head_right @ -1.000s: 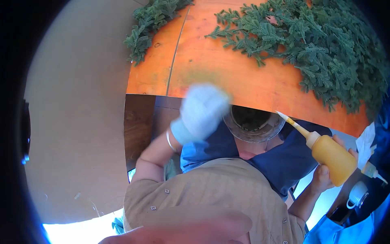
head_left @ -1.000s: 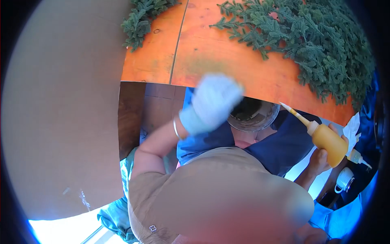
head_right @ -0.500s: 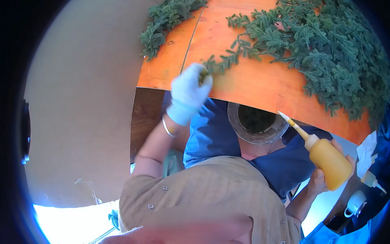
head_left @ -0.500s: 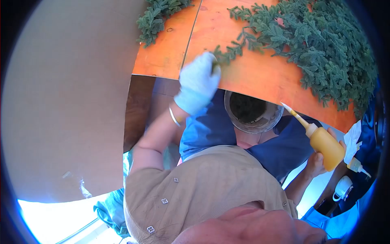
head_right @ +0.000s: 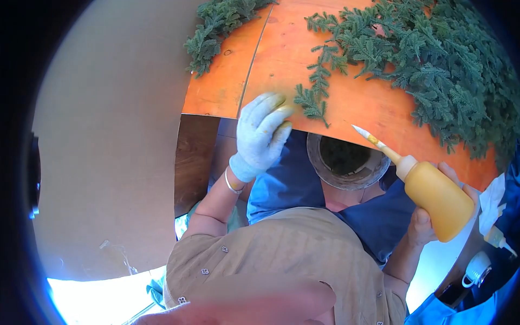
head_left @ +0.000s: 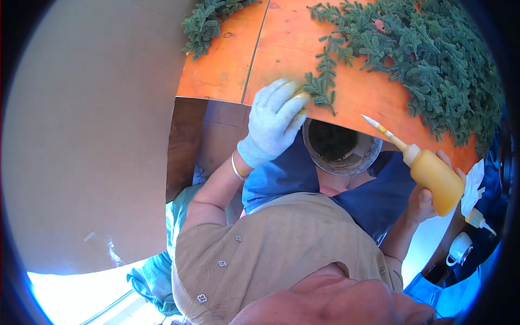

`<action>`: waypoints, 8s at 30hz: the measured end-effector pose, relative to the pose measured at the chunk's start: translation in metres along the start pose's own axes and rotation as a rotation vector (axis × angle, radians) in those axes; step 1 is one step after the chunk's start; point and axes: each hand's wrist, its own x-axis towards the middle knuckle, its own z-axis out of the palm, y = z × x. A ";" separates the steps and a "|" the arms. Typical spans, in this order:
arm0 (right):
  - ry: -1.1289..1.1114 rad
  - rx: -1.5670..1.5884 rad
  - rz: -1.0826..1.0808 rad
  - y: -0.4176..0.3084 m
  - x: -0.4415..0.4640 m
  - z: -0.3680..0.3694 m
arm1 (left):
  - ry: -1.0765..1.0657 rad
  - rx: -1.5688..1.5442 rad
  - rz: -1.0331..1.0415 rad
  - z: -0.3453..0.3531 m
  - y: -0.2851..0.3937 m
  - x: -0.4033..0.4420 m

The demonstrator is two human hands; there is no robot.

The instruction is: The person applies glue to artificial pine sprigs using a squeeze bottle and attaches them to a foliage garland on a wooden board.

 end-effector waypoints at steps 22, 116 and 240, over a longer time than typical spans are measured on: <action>-0.376 0.235 -0.092 0.003 0.028 0.080 | -0.334 0.018 0.061 0.022 -0.018 0.000; -0.153 0.229 0.143 -0.023 -0.036 0.016 | -0.092 0.043 0.162 0.034 -0.001 0.005; -0.075 -0.169 -0.022 -0.005 0.002 -0.012 | -0.382 0.044 0.096 0.010 -0.020 0.014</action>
